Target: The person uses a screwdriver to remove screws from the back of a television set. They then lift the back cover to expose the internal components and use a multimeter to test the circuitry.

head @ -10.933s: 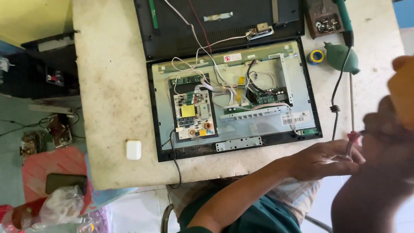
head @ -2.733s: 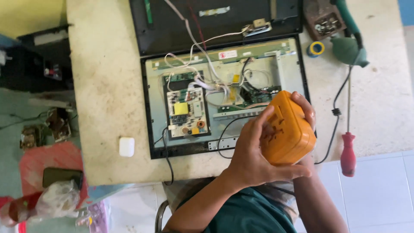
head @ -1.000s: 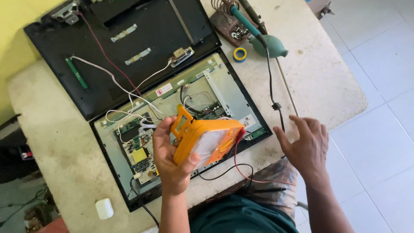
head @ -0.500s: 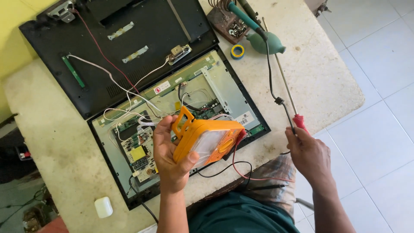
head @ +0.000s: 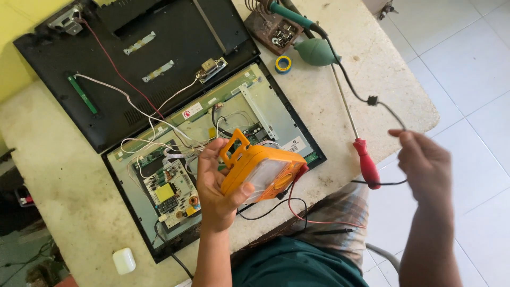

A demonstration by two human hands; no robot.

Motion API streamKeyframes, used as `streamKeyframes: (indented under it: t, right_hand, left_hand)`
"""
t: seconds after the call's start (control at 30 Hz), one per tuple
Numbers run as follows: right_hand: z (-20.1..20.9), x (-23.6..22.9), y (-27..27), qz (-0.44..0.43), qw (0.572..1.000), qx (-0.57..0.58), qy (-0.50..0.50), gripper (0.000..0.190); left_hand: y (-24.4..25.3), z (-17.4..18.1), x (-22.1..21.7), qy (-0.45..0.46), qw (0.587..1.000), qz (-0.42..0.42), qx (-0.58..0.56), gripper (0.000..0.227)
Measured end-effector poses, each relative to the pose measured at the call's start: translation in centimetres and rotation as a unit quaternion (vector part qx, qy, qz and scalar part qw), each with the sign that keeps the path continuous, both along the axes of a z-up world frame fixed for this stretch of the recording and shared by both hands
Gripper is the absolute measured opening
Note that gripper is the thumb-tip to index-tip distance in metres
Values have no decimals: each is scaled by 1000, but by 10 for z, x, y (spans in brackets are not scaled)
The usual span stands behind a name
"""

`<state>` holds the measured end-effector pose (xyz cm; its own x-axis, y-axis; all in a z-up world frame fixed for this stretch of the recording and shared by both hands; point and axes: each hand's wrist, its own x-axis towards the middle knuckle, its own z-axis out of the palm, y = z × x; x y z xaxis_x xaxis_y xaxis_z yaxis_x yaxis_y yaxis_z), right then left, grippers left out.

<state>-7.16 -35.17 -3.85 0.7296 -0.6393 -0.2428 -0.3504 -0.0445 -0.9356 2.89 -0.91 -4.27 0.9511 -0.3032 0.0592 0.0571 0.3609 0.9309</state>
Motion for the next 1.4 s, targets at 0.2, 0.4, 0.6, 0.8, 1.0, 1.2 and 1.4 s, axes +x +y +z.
streamKeyframes:
  t: [0.2,0.4,0.6,0.8,1.0,1.2,1.4]
  right_hand:
    - [12,20,-43,-15,999,-26,11,25]
    - [5,35,-54,-61,990,105,-78,23]
    - [-3,44,-53,-105,986,128,-34,27]
    - [-11,45,-58,-92,991,99,-24,30]
    - [-17,49,-59,-113,984,134,-39,27]
    - [-22,65,-67,-61,997,42,14,33]
    - [-76,52,-73,17,999,36,-2,29]
  left_hand:
    - [-46,8,34,66,994,-41,71,83]
    - [-131,14,98,195,965,-110,137,103]
    - [-191,-44,132,239,945,-155,159,90]
    - [-196,-38,157,239,918,-244,204,88]
    - [-184,-9,153,127,914,-259,285,64]
    - [-168,-40,137,-2,900,-171,401,105]
    - [-156,-49,99,-49,885,-110,449,106]
